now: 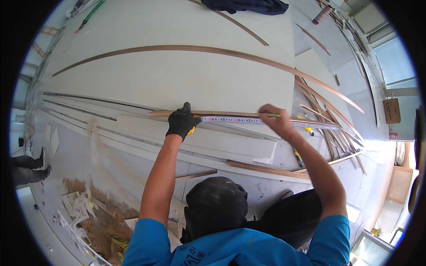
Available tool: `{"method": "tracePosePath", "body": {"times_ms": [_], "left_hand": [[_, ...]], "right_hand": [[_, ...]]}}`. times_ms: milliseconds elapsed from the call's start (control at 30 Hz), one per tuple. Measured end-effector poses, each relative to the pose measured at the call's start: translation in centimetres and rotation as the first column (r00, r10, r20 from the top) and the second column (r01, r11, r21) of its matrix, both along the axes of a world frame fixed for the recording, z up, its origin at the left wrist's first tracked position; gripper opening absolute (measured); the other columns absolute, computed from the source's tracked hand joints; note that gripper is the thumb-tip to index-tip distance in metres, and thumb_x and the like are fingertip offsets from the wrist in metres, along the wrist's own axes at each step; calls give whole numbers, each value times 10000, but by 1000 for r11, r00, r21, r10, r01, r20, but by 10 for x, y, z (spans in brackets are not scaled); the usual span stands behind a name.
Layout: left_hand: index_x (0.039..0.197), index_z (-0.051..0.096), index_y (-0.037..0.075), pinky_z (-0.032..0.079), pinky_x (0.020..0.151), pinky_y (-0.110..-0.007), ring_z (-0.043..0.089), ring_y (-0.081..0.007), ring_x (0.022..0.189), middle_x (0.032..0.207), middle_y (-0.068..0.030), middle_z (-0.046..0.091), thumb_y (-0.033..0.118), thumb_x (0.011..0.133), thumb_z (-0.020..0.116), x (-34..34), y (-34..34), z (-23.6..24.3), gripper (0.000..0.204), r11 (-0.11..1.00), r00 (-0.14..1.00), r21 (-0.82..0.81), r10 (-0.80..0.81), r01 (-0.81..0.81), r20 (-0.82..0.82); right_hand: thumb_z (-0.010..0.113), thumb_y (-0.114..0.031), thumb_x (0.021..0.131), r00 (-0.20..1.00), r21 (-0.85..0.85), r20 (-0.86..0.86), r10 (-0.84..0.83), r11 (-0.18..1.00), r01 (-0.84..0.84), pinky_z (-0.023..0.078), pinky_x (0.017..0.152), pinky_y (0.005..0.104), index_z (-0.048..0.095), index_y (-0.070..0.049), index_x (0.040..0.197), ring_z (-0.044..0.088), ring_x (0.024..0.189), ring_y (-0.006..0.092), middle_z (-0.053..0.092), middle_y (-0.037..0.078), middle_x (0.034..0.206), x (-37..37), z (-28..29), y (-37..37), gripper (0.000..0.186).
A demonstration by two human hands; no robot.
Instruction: The person sits on the floor and uses tin snips to cut long wooden strips into shorter pieces. They measure the strips with a tape measure and mark them with a pencil before cutting. Cut pieces are placed on the floor alongside other materials.
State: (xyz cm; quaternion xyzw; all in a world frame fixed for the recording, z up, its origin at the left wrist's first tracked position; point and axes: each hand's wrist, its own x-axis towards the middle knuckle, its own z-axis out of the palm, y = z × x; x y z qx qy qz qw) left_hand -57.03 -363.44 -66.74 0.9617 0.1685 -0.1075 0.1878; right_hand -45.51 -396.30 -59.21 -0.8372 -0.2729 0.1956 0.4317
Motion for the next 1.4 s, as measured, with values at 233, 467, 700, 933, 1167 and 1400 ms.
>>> {"method": "tracePosePath", "body": {"times_ms": [233, 467, 700, 933, 1167, 1400], "left_hand": [[1001, 509, 39, 544, 746, -433, 695, -341, 837, 824, -170, 696, 404, 689, 806, -2, -6, 4, 565, 997, 997, -28, 77, -77, 2], [963, 495, 39, 534, 711, -422, 688, -329, 804, 788, -150, 688, 444, 711, 806, -4, -8, 3, 569, 998, 997, -13, 66, -66, 30], [958, 496, 44, 535, 699, -426, 686, -331, 792, 771, -144, 682, 444, 707, 806, -4, -5, -1, 565, 999, 997, -3, 34, -34, 73], [964, 498, 45, 534, 693, -424, 686, -323, 785, 767, -137, 682, 445, 708, 806, -4, -5, 1, 566, 999, 999, -19, 46, -46, 26], [975, 501, 44, 533, 691, -420, 686, -320, 772, 765, -136, 681, 445, 714, 799, -6, -5, 2, 564, 999, 999, -31, 39, -38, 38], [974, 499, 47, 531, 694, -423, 685, -324, 772, 766, -142, 679, 437, 711, 795, -5, -3, 0, 556, 997, 998, -62, 46, -44, 35]], "right_hand": [[656, -115, 858, 1000, 179, -10, 21, 984, -19, 525, 793, 307, 651, -52, 982, 673, 848, 200, 697, 100, 891, -39, -59, 98, 138], [656, -110, 827, 996, 127, 88, -9, 992, -3, 525, 786, 335, 659, -70, 958, 659, 841, 255, 698, 86, 884, -47, -84, 105, 137], [661, -111, 814, 988, 74, 154, -31, 997, 20, 525, 768, 338, 680, -91, 927, 653, 826, 247, 703, 60, 877, -48, -82, 110, 116], [668, -109, 804, 983, 37, 181, -26, 999, 19, 527, 759, 334, 690, -90, 902, 648, 814, 240, 705, 50, 872, -48, -82, 114, 102], [668, -102, 805, 990, 101, 120, -71, 993, 59, 528, 759, 333, 693, -86, 902, 648, 824, 237, 705, 46, 881, -50, -83, 112, 102], [673, -91, 809, 983, 102, 163, -81, 993, 65, 531, 758, 335, 693, -73, 937, 653, 810, 247, 705, 68, 888, -48, -85, 113, 131]]}}
